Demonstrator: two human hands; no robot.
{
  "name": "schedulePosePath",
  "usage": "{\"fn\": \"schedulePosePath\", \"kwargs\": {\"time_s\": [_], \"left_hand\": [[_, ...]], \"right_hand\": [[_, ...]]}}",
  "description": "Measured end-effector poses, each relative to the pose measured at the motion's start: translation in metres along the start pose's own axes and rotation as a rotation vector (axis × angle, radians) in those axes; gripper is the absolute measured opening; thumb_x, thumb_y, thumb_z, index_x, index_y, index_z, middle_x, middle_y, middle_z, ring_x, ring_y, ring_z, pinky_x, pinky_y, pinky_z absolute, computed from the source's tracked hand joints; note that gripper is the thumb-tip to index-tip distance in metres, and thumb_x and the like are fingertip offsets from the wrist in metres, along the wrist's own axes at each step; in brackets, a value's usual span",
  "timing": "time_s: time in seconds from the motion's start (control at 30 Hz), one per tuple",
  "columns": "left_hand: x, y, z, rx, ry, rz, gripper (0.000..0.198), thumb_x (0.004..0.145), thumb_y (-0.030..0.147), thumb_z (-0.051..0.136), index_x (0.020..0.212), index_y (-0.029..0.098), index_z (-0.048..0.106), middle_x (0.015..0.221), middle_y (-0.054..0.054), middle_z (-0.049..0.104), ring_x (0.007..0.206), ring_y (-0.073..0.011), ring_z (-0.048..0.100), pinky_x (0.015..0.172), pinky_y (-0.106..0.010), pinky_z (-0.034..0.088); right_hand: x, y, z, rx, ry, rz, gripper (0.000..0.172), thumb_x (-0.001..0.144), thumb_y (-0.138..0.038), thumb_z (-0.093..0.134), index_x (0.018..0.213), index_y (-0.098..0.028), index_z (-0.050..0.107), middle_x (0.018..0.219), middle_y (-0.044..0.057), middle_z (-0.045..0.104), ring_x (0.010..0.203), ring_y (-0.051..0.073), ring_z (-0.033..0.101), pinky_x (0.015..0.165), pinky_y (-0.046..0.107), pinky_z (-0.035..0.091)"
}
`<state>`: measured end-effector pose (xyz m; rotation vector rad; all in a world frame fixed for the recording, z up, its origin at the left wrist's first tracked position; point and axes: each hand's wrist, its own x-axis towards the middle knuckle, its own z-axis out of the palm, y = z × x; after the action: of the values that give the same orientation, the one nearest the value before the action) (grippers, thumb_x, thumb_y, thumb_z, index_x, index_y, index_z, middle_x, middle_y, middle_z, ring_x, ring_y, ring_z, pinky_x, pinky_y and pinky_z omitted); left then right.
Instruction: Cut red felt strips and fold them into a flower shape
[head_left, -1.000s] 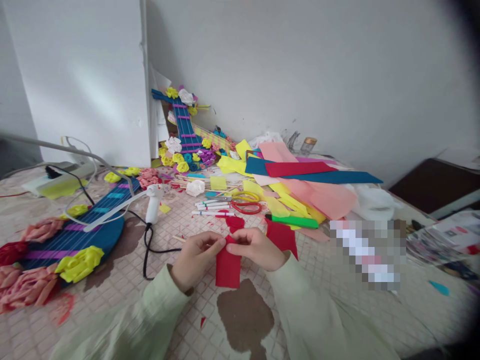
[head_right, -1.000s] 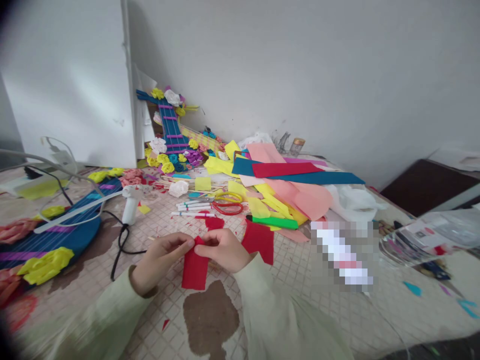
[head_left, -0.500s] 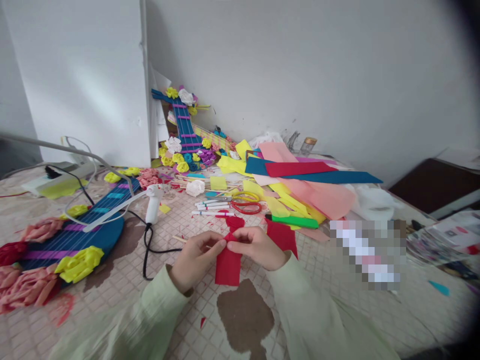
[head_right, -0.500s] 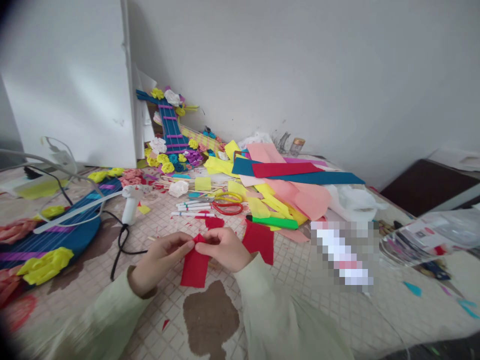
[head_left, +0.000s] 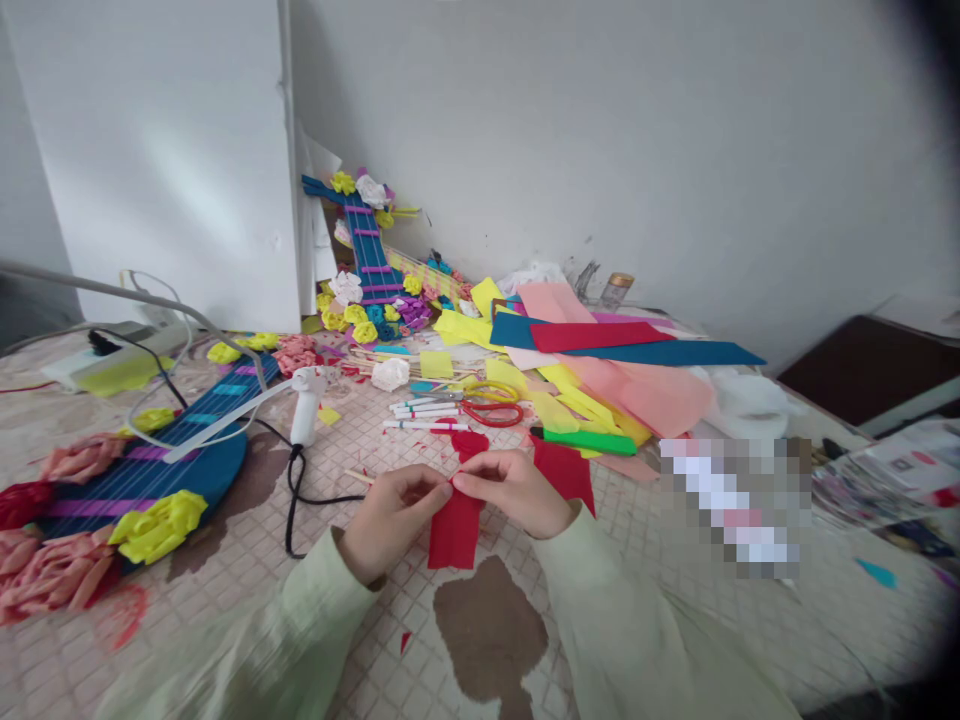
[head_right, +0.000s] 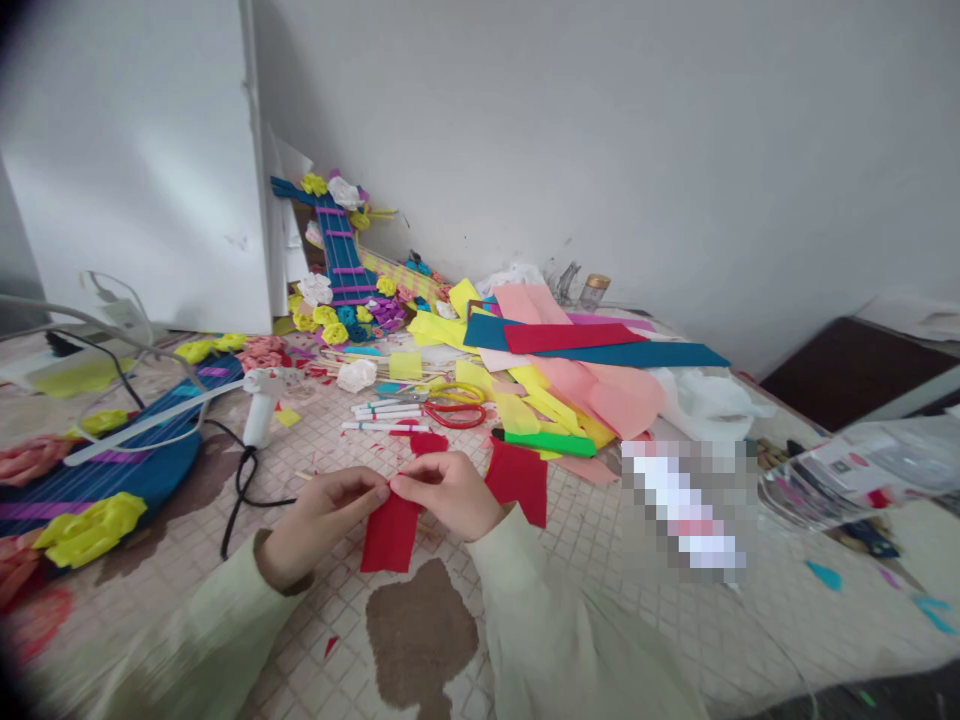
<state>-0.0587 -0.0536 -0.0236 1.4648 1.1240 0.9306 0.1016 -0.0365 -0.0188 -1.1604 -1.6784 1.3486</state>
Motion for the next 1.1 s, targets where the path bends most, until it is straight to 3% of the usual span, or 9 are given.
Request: {"fn": "schedulePosePath", "kwargs": {"time_s": [0.23, 0.7, 1.1], "left_hand": [[-0.0003, 0.0021, -0.0001, 0.005, -0.012, 0.005, 0.015, 0.067, 0.028, 0.054, 0.063, 0.014, 0.06, 0.06, -0.002, 0.059, 0.057, -0.0127, 0.052, 0.054, -0.023, 0.041], [-0.0019, -0.0022, -0.0005, 0.105, 0.011, 0.028, 0.017, 0.069, 0.028, 0.052, 0.066, 0.013, 0.059, 0.063, -0.004, 0.06, 0.059, -0.0149, 0.054, 0.056, -0.025, 0.043], [-0.003, -0.0017, -0.0019, 0.121, 0.081, 0.076, 0.016, 0.07, 0.027, 0.051, 0.066, 0.013, 0.057, 0.061, -0.002, 0.057, 0.057, -0.0124, 0.052, 0.054, -0.023, 0.043]], "right_hand": [[-0.0004, 0.0009, 0.0007, 0.019, -0.012, -0.036, 0.019, 0.067, -0.031, 0.058, 0.072, -0.013, 0.064, 0.067, 0.003, 0.06, 0.064, 0.013, 0.051, 0.059, 0.024, 0.04], [0.0, 0.0049, 0.0035, -0.039, -0.004, -0.056, 0.015, 0.068, -0.026, 0.056, 0.07, -0.013, 0.064, 0.067, 0.003, 0.061, 0.063, 0.012, 0.051, 0.059, 0.023, 0.04], [0.0009, -0.0028, -0.0019, 0.119, 0.152, 0.005, 0.011, 0.062, -0.024, 0.061, 0.063, -0.013, 0.062, 0.061, 0.001, 0.059, 0.058, 0.01, 0.049, 0.055, 0.022, 0.038]]}}
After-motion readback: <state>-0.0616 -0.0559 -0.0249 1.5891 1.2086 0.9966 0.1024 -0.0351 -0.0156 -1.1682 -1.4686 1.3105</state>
